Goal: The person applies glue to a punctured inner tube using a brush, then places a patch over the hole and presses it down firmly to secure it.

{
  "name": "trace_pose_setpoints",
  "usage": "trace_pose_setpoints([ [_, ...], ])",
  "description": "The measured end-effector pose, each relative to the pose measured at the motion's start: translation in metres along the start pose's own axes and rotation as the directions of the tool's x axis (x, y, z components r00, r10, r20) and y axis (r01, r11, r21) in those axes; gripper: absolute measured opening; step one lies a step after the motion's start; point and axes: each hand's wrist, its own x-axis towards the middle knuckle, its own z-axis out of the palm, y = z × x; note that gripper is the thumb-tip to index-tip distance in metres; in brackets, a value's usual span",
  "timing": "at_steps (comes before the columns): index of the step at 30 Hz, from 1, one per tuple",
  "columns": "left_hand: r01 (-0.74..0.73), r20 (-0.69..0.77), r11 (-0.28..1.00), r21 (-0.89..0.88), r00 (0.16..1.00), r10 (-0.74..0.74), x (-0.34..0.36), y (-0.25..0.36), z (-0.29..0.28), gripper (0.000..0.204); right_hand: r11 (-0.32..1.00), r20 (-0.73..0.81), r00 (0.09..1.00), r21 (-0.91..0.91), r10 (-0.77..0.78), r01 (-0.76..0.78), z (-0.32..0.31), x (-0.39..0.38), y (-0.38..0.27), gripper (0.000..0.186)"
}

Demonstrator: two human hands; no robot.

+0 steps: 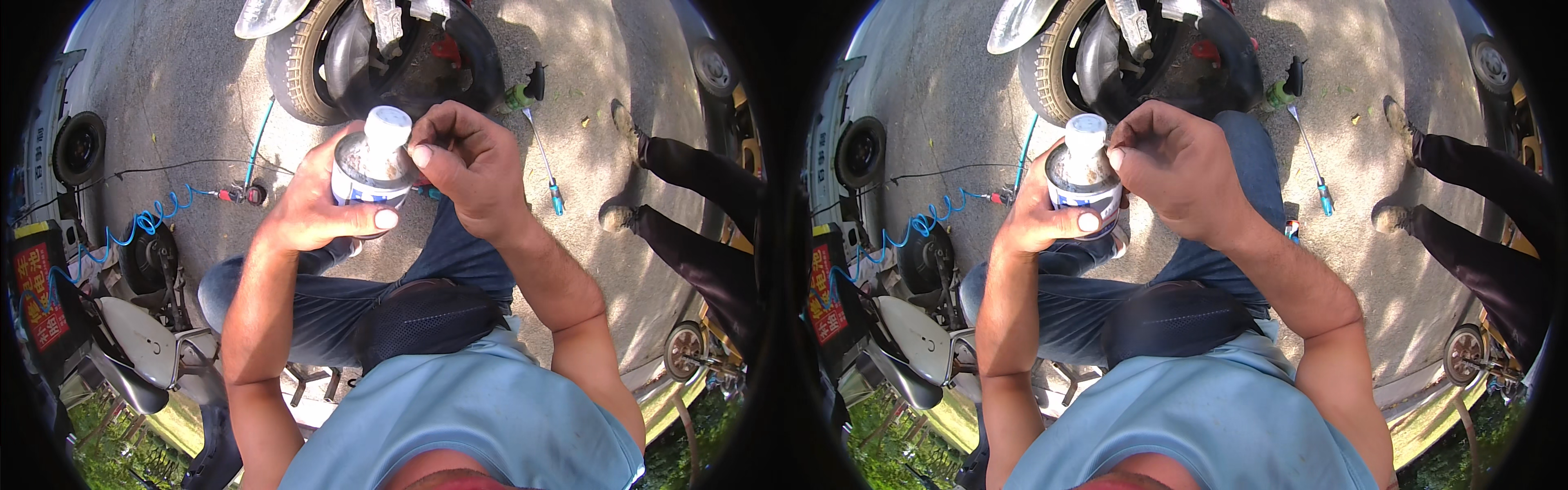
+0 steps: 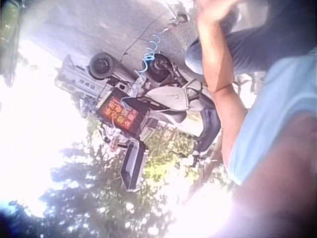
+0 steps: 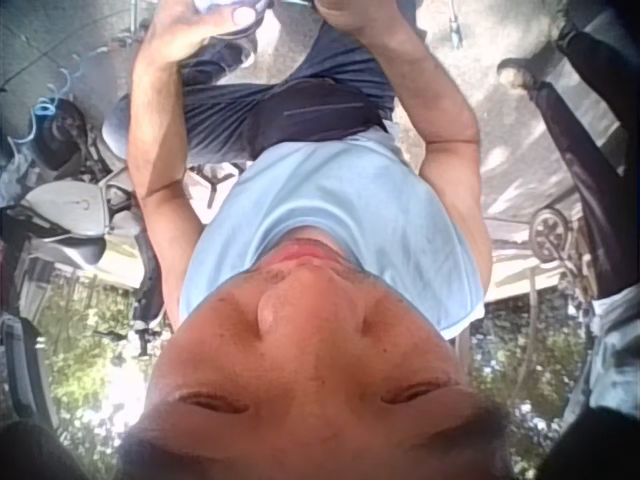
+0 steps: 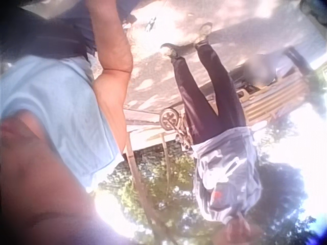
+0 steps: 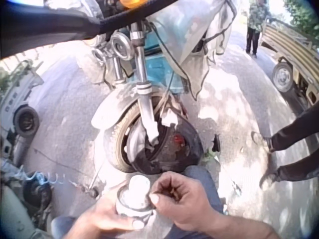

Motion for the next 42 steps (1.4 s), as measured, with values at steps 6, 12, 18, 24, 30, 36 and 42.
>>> trace_pose_setpoints([
  [6,-0.104,-0.138,0.963,-0.25,0.988,0.071,-0.003,0.001,-0.009,0.085,0.808,0.088,0.995,-0.588,0.037,0.022,-0.041,0.013,0.023,0.018],
  [12,-0.19,-0.252,0.97,-0.152,0.956,0.148,-0.001,-0.008,-0.008,0.106,0.773,0.213,0.976,-0.613,-0.036,0.162,-0.028,0.009,0.021,0.068],
  [18,-0.275,-0.22,0.961,-0.016,0.939,0.265,0.0,-0.005,0.01,0.096,0.919,0.396,0.915,-0.328,-0.077,0.22,-0.012,0.008,0.009,0.103],
  [24,-0.431,-0.278,0.89,0.149,0.846,0.456,-0.001,-0.003,-0.006,0.071,0.539,0.308,0.896,-0.718,-0.321,0.44,0.01,-0.001,-0.005,0.084],
  [30,-0.045,-0.312,0.633,0.773,0.842,0.44,0.004,0.013,-0.007,0.063,0.032,0.416,0.734,-0.859,-0.537,0.51,0.016,-0.008,0.012,0.08],
  [36,-0.361,-0.019,0.407,0.839,0.728,0.685,0.012,0.007,-0.013,0.051,0.971,0.276,0.954,-0.234,0.118,-0.053,0.007,-0.018,0.015,0.078],
  [42,-0.396,0.16,0.323,0.859,0.808,0.567,0.017,-0.002,0.027,0.025,0.795,0.413,0.765,0.142,0.494,-0.59,-0.051,-0.04,0.016,0.093],
])
